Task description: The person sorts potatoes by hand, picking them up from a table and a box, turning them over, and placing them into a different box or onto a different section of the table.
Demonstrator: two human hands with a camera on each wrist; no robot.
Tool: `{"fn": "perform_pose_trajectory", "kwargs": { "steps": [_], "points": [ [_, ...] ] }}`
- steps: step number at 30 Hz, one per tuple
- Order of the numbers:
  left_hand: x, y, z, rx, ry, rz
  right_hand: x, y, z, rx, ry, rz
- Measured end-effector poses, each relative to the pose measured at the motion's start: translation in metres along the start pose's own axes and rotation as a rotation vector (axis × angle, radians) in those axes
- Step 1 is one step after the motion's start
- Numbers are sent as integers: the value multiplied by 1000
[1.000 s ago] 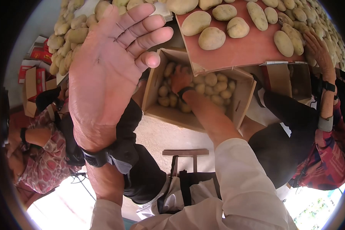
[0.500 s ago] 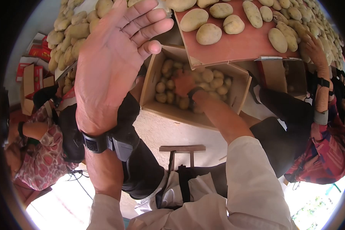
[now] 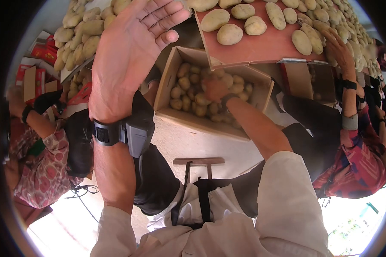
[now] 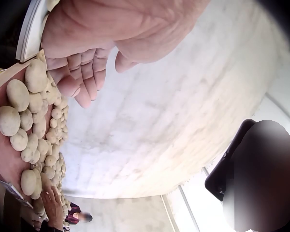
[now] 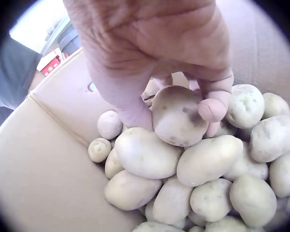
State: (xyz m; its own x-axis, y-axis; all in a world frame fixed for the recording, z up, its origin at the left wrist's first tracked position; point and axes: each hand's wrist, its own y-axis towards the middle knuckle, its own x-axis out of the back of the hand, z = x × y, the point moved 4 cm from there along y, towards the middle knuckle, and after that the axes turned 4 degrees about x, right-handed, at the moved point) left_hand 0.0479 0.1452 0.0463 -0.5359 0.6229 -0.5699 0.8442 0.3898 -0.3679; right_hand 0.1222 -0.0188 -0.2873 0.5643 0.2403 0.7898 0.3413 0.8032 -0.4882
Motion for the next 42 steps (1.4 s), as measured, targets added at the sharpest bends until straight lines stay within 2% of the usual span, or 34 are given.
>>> {"fn": "perform_pose_trajectory", "kwargs": {
  "steps": [2, 6, 8, 10, 15, 17, 18, 20, 21, 23, 24, 27, 30, 31, 32, 34, 36, 37, 39, 42],
  "points": [
    [0, -1, 0, -57, 5, 58, 3, -7, -4, -55, 27, 81],
    [6, 8, 1, 25, -34, 5, 15, -20, -2, -24, 7, 39],
    [12, 13, 4, 28, -30, 0, 16, -26, -1, -67, -31, 330],
    [19, 21, 8, -98, 84, 148, 23, -39, 4, -41, -47, 292],
    [12, 18, 10, -108, 88, 142, 46, -64, 31, 93, 35, 305],
    [10, 20, 12, -98, 75, 159, 55, -78, 47, 172, 20, 462],
    [11, 20, 13, -87, 76, 144, 70, -85, 60, 162, 13, 450],
    [10, 22, 14, -77, 72, 139, 94, -106, 80, 42, 75, 716],
    [10, 23, 15, -66, 78, 131, 102, -113, 80, 33, 71, 709],
    [8, 23, 14, -58, 83, 133, 120, -125, 82, 263, 84, 585],
    [8, 23, 14, -46, 86, 114, 133, -132, 78, 255, 79, 578],
    [7, 21, 16, -37, 78, 106, 178, -151, 56, 331, 236, 353],
    [9, 20, 17, -44, 61, 130, 228, -163, 16, 177, 393, 119],
    [8, 19, 18, -44, 52, 151, 240, -163, 1, 44, 399, 31],
    [7, 17, 19, -50, 55, 156, 247, -170, -16, -92, 442, -207],
    [4, 11, 21, -52, 66, 140, 268, -163, -45, -85, 439, -362],
    [3, 9, 24, -56, 80, 127, 288, -176, -36, -389, 647, -404],
    [3, 8, 25, -56, 88, 110, 283, -175, -46, -387, 649, -408],
    [2, 4, 26, -65, 90, 101, 283, -174, -61, -300, 179, -563],
    [4, 1, 29, -76, 98, 103, 275, -178, -64, -267, 205, -671]
  ]
}}
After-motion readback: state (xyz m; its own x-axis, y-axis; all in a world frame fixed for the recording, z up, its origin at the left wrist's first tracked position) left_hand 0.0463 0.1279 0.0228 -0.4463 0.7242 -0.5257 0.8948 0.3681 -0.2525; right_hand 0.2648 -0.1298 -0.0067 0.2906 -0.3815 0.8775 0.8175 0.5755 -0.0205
